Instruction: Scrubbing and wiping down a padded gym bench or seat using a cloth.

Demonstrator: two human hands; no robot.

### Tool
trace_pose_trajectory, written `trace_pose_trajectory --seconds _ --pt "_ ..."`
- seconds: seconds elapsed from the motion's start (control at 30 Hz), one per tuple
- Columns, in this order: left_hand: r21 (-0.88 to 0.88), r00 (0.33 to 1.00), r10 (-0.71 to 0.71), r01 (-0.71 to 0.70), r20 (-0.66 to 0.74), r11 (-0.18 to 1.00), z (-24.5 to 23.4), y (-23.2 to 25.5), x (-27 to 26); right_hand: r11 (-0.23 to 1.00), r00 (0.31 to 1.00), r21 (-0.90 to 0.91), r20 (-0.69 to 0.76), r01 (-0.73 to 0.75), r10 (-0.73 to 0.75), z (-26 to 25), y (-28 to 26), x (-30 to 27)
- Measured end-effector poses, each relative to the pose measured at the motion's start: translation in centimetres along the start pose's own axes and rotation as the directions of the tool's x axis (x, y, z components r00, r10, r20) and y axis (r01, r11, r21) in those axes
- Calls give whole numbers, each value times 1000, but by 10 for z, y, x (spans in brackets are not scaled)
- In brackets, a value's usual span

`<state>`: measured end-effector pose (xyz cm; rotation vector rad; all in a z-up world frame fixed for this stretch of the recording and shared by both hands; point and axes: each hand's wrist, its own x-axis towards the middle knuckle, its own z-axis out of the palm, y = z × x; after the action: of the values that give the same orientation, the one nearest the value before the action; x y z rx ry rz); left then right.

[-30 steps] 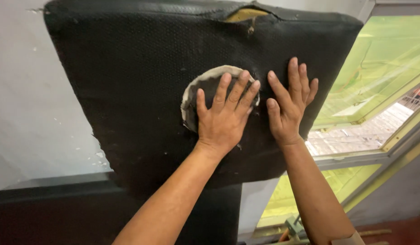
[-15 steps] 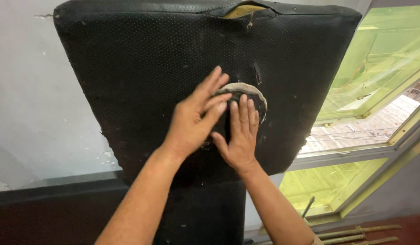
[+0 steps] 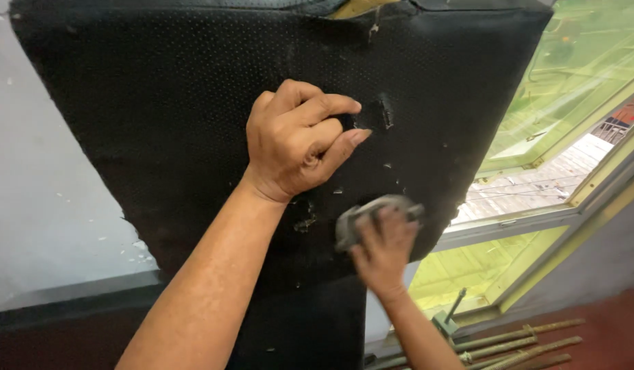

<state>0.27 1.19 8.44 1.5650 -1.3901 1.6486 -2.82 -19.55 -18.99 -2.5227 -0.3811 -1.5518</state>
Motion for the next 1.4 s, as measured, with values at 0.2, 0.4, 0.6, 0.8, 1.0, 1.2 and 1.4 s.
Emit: trace_pose_trajectory --seconds 0.2,0.4,0.6,0.8,1.0,1.2,1.4 --pt "169 999 47 -51 25 984 14 -6 -15 930 893 127 -261 -346 367 3 -47 63" --pt "325 978 7 -76 210 943 23 6 -48 995 995 -66 -65 77 -82 41 -54 3" --pt "405 907 -85 -98 412 909 12 27 -81 989 991 -84 -62 -120 115 16 -34 44" --pt "439 869 -136 -100 476 893 12 37 -88 974 974 -49 -68 -222 218 24 -64 -10" --pt "550 821 -303 -16 484 835 36 58 -101 982 983 -80 40 -173 177 21 -21 -40" --pt "566 845 -322 28 426 824 42 62 -109 898 878 47 -192 -437 438 21 -54 0" --pt "593 854 -330 31 402 805 49 67 -114 995 997 -64 9 -72 72 35 -15 -81"
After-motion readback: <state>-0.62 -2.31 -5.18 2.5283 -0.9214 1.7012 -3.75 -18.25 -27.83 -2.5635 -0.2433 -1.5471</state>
